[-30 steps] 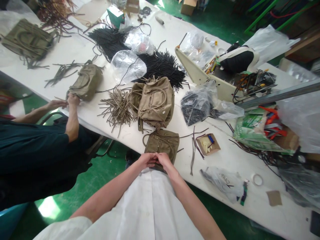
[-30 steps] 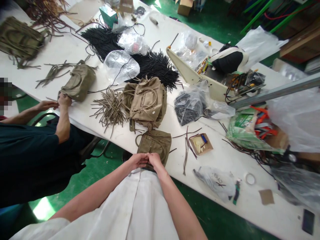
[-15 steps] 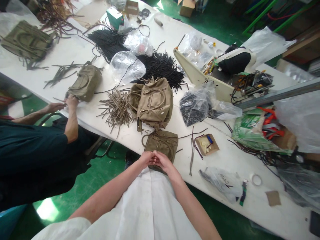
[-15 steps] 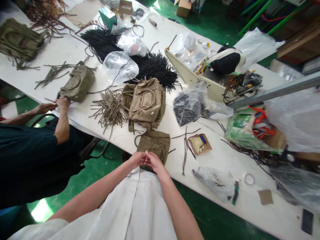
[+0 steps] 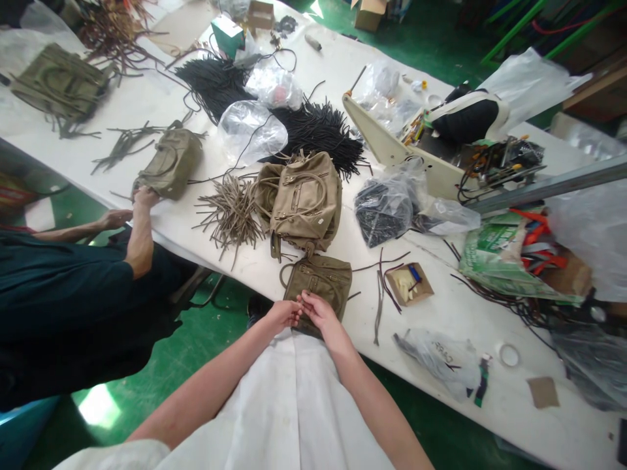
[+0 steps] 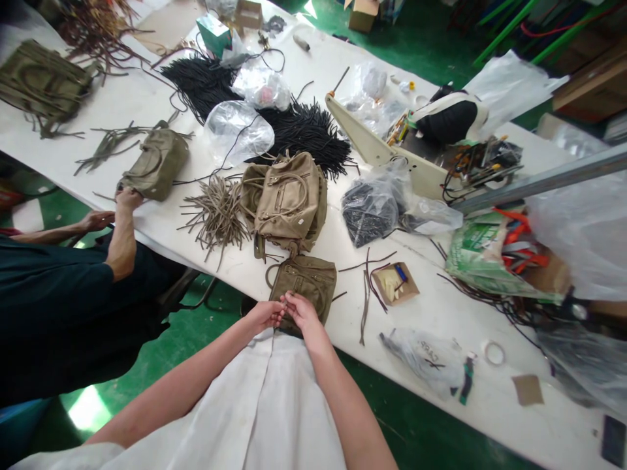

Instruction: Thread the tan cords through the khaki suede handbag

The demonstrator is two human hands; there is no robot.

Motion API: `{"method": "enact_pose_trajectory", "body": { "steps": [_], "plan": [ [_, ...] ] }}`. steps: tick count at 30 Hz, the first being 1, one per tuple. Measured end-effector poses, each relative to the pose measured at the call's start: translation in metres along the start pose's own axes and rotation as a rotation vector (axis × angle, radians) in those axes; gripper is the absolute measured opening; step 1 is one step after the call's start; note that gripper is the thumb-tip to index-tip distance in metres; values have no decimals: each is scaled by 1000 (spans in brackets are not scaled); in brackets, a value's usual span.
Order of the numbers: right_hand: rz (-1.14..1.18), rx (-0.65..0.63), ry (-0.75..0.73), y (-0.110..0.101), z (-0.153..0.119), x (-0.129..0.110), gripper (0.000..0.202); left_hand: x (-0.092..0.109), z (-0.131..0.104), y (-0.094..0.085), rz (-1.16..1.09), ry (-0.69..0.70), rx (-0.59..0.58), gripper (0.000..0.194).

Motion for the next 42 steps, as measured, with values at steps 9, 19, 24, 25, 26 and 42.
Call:
{"method": "enact_pose_trajectory", "body": {
  "steps": [9, 19, 24, 25, 26, 42],
  "plan": [
    [-66, -57, 101, -1, -5, -12, 34, -7, 1, 3, 20, -1, -36, 32],
    [-47, 29, 37, -5, 11, -10, 25, -5, -11, 1, 91, 118, 88, 28],
    [6, 34, 27, -5, 11, -15, 18, -1, -10, 0, 60, 106, 72, 29],
    [21, 19, 32, -5, 8, -15, 15, 0, -9, -1, 44, 97, 56, 30],
    [38, -1, 43, -5, 4, -16, 14, 0, -7, -2, 26, 88, 39, 30],
    [117, -39, 112, -8, -8, -18, 20, -13, -5, -11, -21, 56, 1, 30]
  ]
}}
Point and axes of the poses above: each hand's wrist, its own z-axis towards the middle knuckle, its own y-axis out of the palm, x = y × z, the point moved 1 cm from there along z, towards the middle knuckle, and after that the axes turned 9 degrees about z, right-handed, at the moved point
